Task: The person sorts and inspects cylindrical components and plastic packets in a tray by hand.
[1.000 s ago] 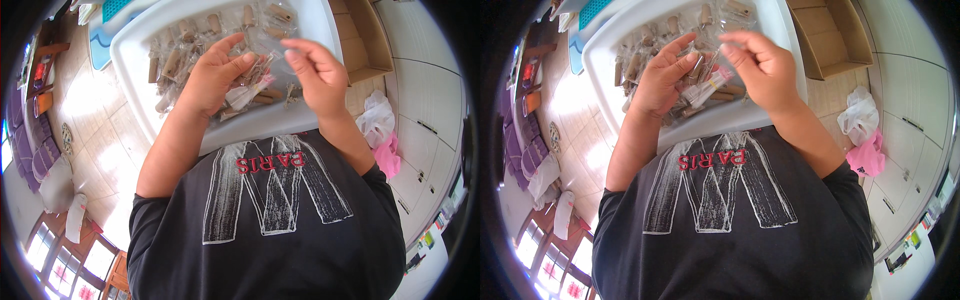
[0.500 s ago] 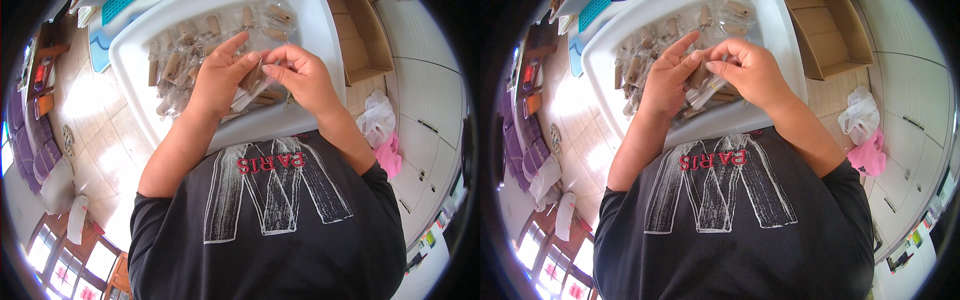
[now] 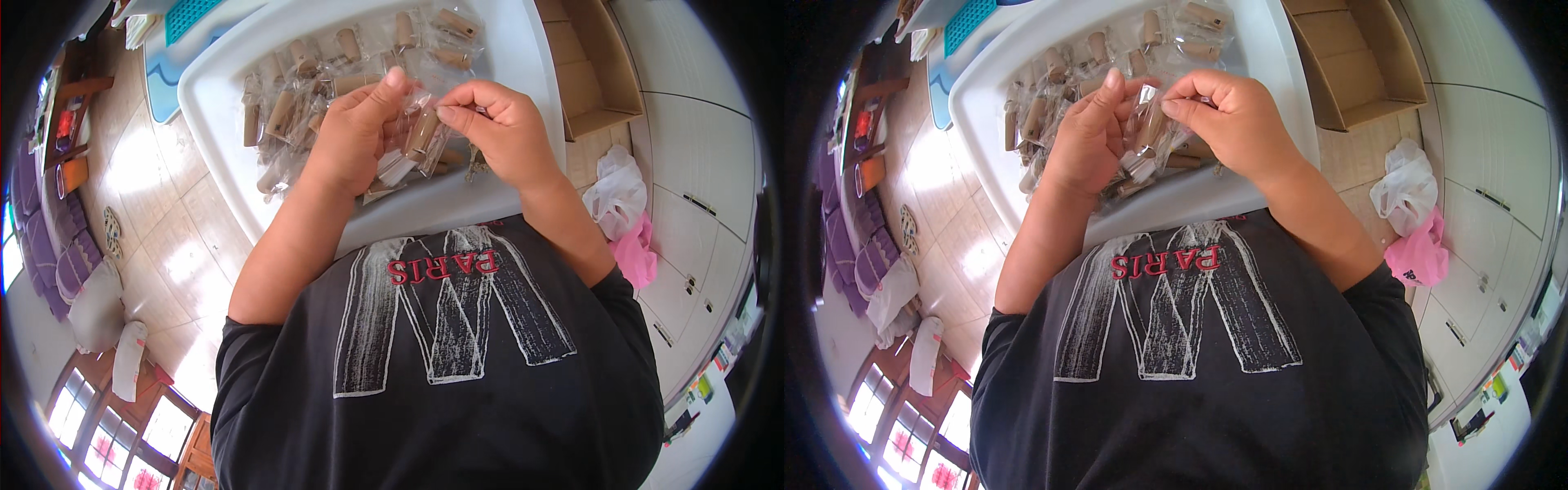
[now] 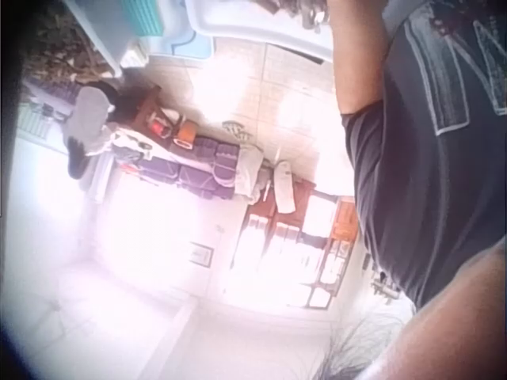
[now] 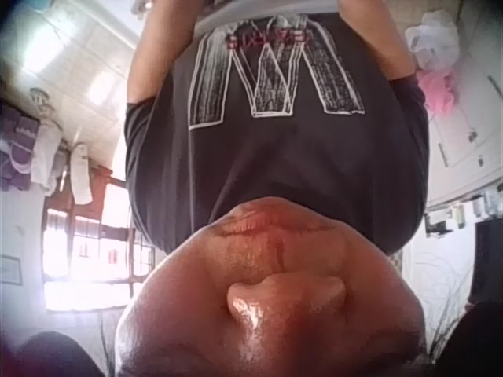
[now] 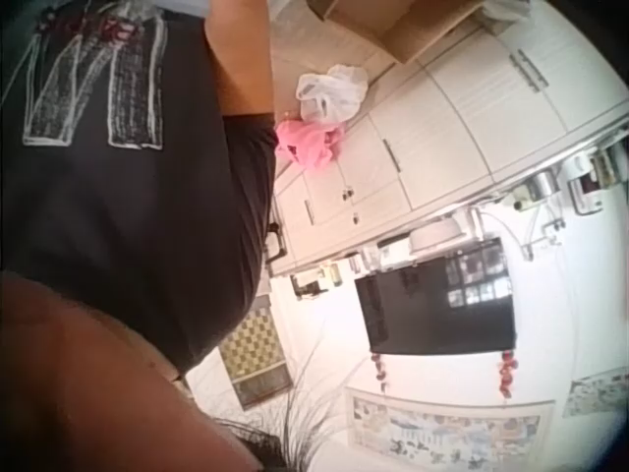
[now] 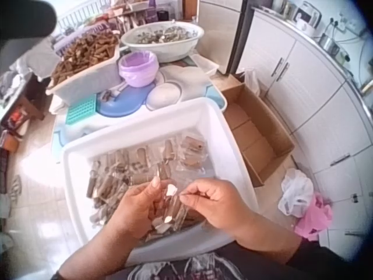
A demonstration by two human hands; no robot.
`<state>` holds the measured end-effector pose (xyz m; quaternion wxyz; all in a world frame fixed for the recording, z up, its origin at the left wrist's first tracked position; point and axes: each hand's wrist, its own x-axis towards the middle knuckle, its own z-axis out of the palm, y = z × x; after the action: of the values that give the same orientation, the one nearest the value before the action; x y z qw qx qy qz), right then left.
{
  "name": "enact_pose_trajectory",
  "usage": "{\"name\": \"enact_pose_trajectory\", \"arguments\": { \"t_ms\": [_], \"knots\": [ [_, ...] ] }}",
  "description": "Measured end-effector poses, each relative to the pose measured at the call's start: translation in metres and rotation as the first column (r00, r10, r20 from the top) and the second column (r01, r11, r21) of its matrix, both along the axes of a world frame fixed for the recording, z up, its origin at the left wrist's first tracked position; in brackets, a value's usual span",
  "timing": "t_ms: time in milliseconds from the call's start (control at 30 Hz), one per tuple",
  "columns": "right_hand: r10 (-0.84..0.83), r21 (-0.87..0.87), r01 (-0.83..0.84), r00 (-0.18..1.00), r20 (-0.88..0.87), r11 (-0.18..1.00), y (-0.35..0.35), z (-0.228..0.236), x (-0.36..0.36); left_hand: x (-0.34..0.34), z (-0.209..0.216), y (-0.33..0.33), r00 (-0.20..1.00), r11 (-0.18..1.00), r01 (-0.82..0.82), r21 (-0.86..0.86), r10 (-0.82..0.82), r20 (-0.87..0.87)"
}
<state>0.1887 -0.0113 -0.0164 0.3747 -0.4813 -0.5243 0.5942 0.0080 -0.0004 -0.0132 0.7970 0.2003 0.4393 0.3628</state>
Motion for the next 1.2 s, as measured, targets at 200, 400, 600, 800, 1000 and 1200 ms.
{"name": "enact_pose_trajectory", "arguments": {
  "t_ms": [200, 400, 600, 800, 1000, 1200],
  "knots": [
    [0.081, 0.023, -0.080, 0.996, -0.039, 0.996, 0.000, 0.003, 0.004, -0.003, -0.008, 0.000, 0.990, 0.986, 0.140, 0.088, -0.141, -0.002],
    [-0.294, 0.239, 0.259, 0.948, 0.121, 0.936, 0.001, 0.001, 0.003, 0.009, -0.001, -0.004, 0.979, 0.973, -0.055, 0.223, 0.096, -0.179],
    [-0.272, 0.617, 0.037, 0.917, 0.292, 0.786, 0.001, 0.008, -0.011, 0.017, 0.000, -0.011, 0.969, 0.963, 0.030, 0.270, 0.038, -0.245],
    [-0.303, 0.635, 0.050, 0.906, 0.295, 0.771, 0.006, 0.004, -0.010, 0.024, 0.000, -0.016, 0.953, 0.912, 0.100, 0.397, 0.027, -0.302],
    [-0.449, 0.488, 0.402, 0.893, -0.022, 0.775, 0.009, 0.001, 0.003, 0.020, 0.000, -0.019, 0.952, 0.914, 0.089, 0.395, 0.038, -0.303],
    [-0.372, 0.137, 0.439, 0.860, -0.348, 0.888, 0.009, 0.008, 0.003, 0.005, 0.008, -0.009, 0.929, 0.912, -0.114, 0.393, 0.238, -0.283]
  ]
}}
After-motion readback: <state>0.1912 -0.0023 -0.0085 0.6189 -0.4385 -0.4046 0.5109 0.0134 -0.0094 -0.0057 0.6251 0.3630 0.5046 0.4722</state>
